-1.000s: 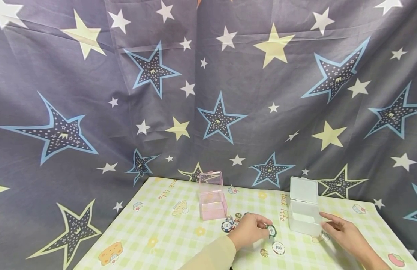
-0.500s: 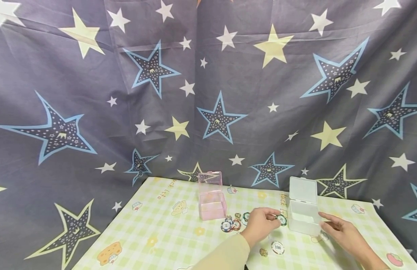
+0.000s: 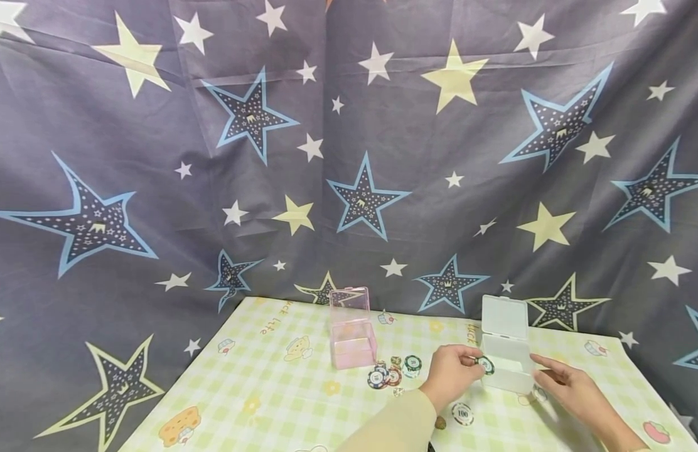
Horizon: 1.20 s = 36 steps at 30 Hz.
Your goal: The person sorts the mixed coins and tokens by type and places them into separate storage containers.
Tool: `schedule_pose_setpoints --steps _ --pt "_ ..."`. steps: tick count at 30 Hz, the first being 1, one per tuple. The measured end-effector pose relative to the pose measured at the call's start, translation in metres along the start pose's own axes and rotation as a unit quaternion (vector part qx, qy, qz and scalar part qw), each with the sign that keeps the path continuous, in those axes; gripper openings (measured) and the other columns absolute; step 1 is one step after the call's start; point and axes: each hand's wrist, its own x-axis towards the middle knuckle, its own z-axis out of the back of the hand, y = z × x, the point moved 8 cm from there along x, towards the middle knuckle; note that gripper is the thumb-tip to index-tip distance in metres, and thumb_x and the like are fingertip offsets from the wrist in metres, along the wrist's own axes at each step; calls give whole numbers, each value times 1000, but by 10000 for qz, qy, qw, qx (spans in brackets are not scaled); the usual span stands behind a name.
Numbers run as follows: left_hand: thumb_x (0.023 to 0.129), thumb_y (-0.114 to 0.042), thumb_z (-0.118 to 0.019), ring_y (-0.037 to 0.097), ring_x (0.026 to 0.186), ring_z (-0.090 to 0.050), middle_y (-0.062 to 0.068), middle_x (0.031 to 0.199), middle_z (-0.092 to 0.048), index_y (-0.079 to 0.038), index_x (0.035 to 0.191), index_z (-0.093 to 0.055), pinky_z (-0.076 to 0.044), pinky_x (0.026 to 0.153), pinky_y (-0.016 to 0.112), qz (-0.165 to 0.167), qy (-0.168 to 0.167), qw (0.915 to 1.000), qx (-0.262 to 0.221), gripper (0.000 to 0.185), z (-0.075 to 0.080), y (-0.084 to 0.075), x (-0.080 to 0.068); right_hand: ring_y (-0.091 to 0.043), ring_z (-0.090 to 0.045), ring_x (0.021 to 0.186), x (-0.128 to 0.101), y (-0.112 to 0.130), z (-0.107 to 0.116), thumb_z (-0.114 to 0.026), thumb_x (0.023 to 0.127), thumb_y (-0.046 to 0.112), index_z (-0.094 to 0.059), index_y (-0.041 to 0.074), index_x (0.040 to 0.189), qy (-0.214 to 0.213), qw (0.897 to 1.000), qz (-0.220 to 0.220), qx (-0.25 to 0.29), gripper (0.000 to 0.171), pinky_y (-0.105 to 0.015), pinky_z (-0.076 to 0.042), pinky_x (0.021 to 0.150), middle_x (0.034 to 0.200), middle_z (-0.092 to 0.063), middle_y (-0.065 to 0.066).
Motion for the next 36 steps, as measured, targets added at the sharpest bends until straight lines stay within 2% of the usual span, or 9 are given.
schedule_pose_setpoints --steps 2,4,9,11,19,25,29,33,36 --pt "84 -8 -82 -4 72 -59 -12 80 -70 -19 99 -84 -52 70 18 18 -37 10000 36 19 -1 0 1 -8 -74 102 1 -1 0 -60 110 37 -51 0 156 1 10000 -18 8 60 -22 -58 79 136 -71 -26" --pt "84 -8 -83 -4 71 -58 -12 79 -70 -19 99 -84 -51 70 17 -8 -76 9999 114 19 -1 0 2 -9 -74 102 0 0 0 -60 110 37 -52 0 155 -17 10000 4 -30 59 -22 -58 79 136 -71 -26" --pt "84 -8 -83 -4 70 -58 -11 78 -71 -18 99 -84 -51 69 17 -70 -117 9995 301 18 -1 0 4 -32 -76 113 0 2 0 -60 110 38 -54 0 154 -94 9998 75 -158 58 -23 -58 80 140 -67 -30" --pt "85 -8 -83 -4 70 -59 -11 79 -71 -17 100 -83 -51 69 17 -68 -111 9994 318 17 -2 0 4 -36 -75 116 -1 3 1 -60 110 38 -54 0 154 -112 9998 78 -172 59 -24 -58 80 141 -66 -31" --pt "87 -10 -83 -4 72 -60 -12 81 -72 -18 102 -84 -53 71 18 18 -124 9994 318 17 -4 3 4 -31 -76 112 0 2 0 -60 110 38 -51 1 156 -63 9999 35 -107 60 -25 -58 81 131 -75 -22" --pt "87 -10 -83 -4 73 -60 -12 80 -72 -18 102 -84 -52 72 18 -12 -169 9993 332 17 -4 0 4 -37 -73 118 -1 1 0 -58 111 40 -50 1 157 -4 9999 28 -112 61 -31 -61 84 137 -70 -26" --pt "87 -10 -82 -5 74 -61 -11 82 -73 -17 102 -84 -53 73 18 -46 -186 9993 307 17 -5 0 4 -37 -74 116 -1 3 1 -59 110 39 -52 1 156 -69 9998 68 -161 60 -28 -59 83 136 -71 -26" --pt "89 -12 -81 -4 78 -64 -10 86 -76 -15 107 -84 -54 75 17 -84 -141 9994 316 19 -7 0 6 -35 -75 115 -1 3 1 -60 110 38 -53 1 155 -125 9997 83 -188 59 -28 -59 83 134 -73 -25" --pt "90 -14 -80 -3 83 -68 -7 92 -79 -12 113 -83 -56 78 17 -79 -32 9996 261 23 -10 1 7 -38 -74 117 -1 3 1 -60 110 39 -52 1 156 -90 9998 64 -158 60 -32 -61 85 139 -68 -29"
